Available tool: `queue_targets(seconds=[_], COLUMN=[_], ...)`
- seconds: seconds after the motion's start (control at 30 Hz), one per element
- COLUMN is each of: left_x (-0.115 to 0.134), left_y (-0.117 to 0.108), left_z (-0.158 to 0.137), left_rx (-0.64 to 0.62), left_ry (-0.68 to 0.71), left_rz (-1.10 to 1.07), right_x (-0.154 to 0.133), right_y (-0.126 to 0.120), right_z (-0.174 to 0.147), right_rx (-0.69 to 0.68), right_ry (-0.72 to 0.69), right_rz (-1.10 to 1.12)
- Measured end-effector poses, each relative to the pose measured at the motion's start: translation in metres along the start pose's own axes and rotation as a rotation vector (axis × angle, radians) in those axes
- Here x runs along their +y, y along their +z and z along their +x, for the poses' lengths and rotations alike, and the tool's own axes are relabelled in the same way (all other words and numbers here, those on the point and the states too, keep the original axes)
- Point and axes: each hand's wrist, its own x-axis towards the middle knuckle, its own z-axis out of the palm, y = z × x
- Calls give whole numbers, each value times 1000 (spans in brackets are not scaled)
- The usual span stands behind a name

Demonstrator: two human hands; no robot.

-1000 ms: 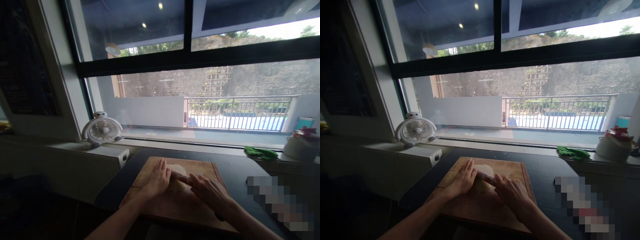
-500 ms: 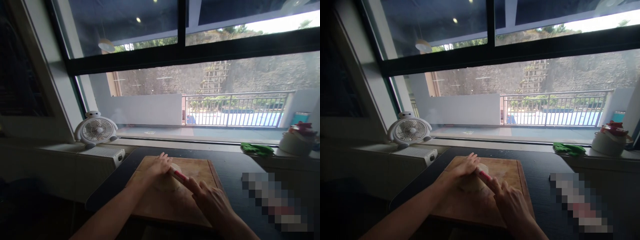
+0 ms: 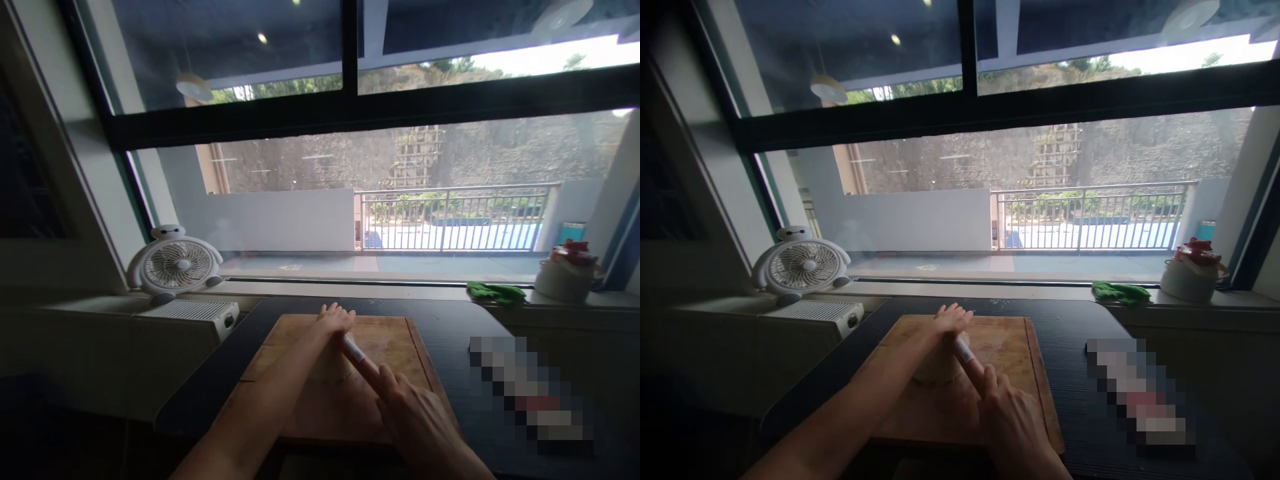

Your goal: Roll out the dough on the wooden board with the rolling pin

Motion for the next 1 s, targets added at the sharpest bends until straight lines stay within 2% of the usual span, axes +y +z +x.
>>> queue_targets(seconds=[0.1, 0.17, 0.27, 0.4, 0.5, 0.57, 0.63, 0.7, 0.87, 0.93, 1.0], left_x=[18, 17, -4, -47, -62, -59, -47, -28, 25, 34, 31], left_y=[-2, -2, -2, 1, 0, 0, 1, 3, 14, 16, 16], left_z=[20, 18, -11, -66, -84, -76, -55, -26, 36, 45, 42], left_rx=[-45, -39, -4, 34, 35, 19, 5, 3, 17, 31, 60], left_ry=[-43, -54, -53, -75, -93, -71, -51, -55, -58, -54, -48], left_rz=[-39, -56, -65, -66, -78, -88, -96, -108, -150, -166, -175], right_x=[11, 11, -3, -28, -37, -36, -30, -22, 0, 4, 2], right_y=[11, 18, 19, 7, 1, -2, -3, -2, 11, 17, 20], right_z=[-3, -6, -10, -13, -14, -14, -15, -15, -13, -13, -12], right_rx=[59, 81, 94, 3, -36, -30, -8, 21, 102, 134, 155], right_ry=[54, 74, 32, -38, -24, -27, -37, -27, 111, 125, 119], right_rz=[-19, -45, -86, -107, -69, -27, -3, -3, -37, -59, -84])
